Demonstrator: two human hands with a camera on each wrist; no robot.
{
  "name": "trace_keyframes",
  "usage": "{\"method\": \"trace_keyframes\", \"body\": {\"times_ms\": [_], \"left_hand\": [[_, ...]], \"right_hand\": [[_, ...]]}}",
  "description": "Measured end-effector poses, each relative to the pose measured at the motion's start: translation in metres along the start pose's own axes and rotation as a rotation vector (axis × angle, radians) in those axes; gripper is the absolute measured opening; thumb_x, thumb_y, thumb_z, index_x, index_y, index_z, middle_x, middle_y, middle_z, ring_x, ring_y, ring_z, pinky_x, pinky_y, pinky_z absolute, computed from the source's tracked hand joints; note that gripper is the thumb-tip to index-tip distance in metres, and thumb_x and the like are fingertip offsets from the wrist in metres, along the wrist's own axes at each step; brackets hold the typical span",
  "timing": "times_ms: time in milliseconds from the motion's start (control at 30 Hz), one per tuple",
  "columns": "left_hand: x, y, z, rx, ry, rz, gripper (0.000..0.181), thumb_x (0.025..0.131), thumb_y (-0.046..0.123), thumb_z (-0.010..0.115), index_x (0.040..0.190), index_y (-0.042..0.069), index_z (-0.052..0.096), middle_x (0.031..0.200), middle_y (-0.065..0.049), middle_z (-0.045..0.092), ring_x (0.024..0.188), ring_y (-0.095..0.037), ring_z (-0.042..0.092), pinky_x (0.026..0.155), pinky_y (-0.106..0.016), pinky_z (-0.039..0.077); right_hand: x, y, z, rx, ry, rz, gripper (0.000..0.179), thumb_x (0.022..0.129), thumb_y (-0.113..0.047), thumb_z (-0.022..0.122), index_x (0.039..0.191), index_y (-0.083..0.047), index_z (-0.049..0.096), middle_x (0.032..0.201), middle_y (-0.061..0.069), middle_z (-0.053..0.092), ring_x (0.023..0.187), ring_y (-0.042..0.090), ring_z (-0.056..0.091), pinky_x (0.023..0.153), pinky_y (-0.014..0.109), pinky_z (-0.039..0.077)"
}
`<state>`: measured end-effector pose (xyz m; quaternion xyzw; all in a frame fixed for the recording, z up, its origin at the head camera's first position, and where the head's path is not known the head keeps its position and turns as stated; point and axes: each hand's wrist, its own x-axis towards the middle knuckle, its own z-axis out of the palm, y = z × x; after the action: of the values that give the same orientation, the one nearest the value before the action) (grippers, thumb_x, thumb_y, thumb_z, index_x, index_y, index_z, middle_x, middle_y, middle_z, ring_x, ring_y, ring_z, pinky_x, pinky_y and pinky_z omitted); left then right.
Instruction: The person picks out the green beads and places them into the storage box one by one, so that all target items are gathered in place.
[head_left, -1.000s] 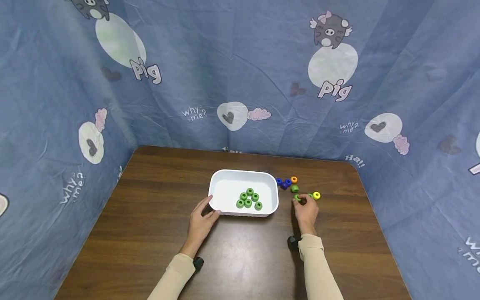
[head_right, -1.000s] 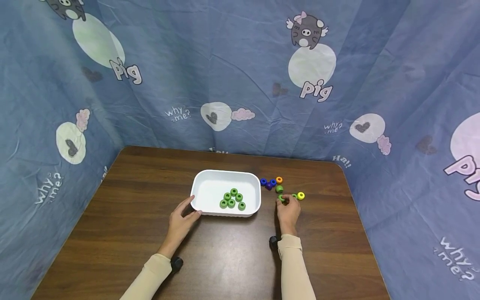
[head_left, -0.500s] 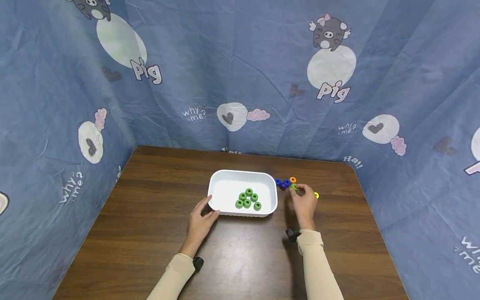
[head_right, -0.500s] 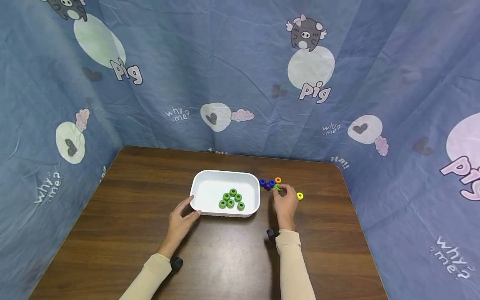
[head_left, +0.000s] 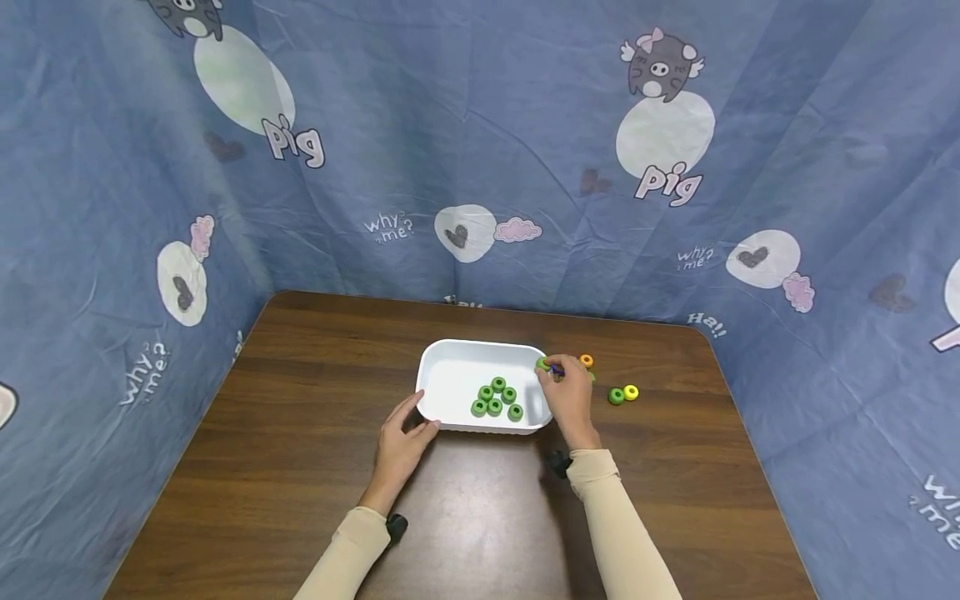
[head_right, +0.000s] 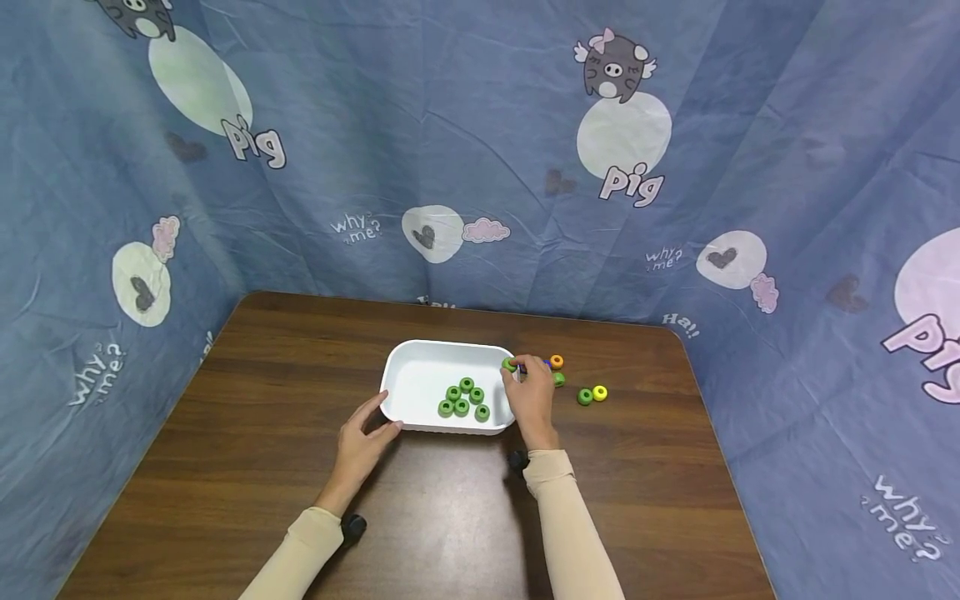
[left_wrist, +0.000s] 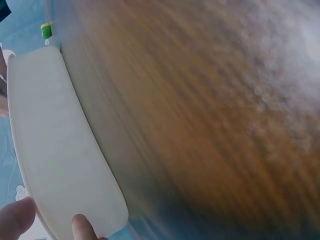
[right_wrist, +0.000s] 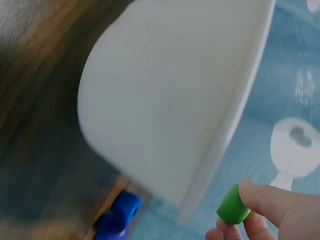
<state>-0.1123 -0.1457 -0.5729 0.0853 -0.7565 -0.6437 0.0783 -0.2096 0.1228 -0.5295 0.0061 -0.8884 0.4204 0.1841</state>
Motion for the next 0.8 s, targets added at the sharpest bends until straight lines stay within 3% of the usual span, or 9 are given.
{"method": "trace_keyframes", "body": {"times_ms": [333, 667, 800], "left_hand": [[0.001, 0.0, 0.001, -0.015, 0.005, 0.009, 0.059, 0.086, 0.002, 0.076, 0.142, 0.003, 0.056, 0.152, -0.022, 0.046, 0.141, -0.036, 0.046, 0.102, -0.035, 0.058], [0.002, -0.001, -0.001, 0.0, 0.006, 0.003, 0.059, 0.087, 0.003, 0.075, 0.143, 0.003, 0.055, 0.153, -0.021, 0.045, 0.143, -0.035, 0.044, 0.103, -0.035, 0.058], [0.001, -0.001, -0.001, 0.003, -0.003, -0.007, 0.059, 0.087, 0.005, 0.075, 0.142, 0.004, 0.055, 0.153, -0.021, 0.045, 0.141, -0.037, 0.047, 0.102, -0.034, 0.058]], "right_hand": [[-0.008, -0.006, 0.027, -0.106, -0.121, -0.141, 0.015, 0.083, -0.01, 0.08, 0.094, -0.004, 0.072, 0.096, 0.013, 0.073, 0.091, 0.03, 0.064, 0.082, 0.043, 0.056], [-0.007, -0.011, 0.04, -0.273, -0.25, -0.155, 0.011, 0.085, -0.011, 0.079, 0.093, -0.006, 0.073, 0.094, 0.011, 0.072, 0.093, 0.028, 0.067, 0.083, 0.043, 0.06], [-0.005, -0.011, 0.044, -0.317, -0.283, -0.12, 0.011, 0.084, -0.012, 0.079, 0.092, -0.007, 0.074, 0.094, 0.011, 0.073, 0.093, 0.028, 0.066, 0.083, 0.043, 0.06]]}}
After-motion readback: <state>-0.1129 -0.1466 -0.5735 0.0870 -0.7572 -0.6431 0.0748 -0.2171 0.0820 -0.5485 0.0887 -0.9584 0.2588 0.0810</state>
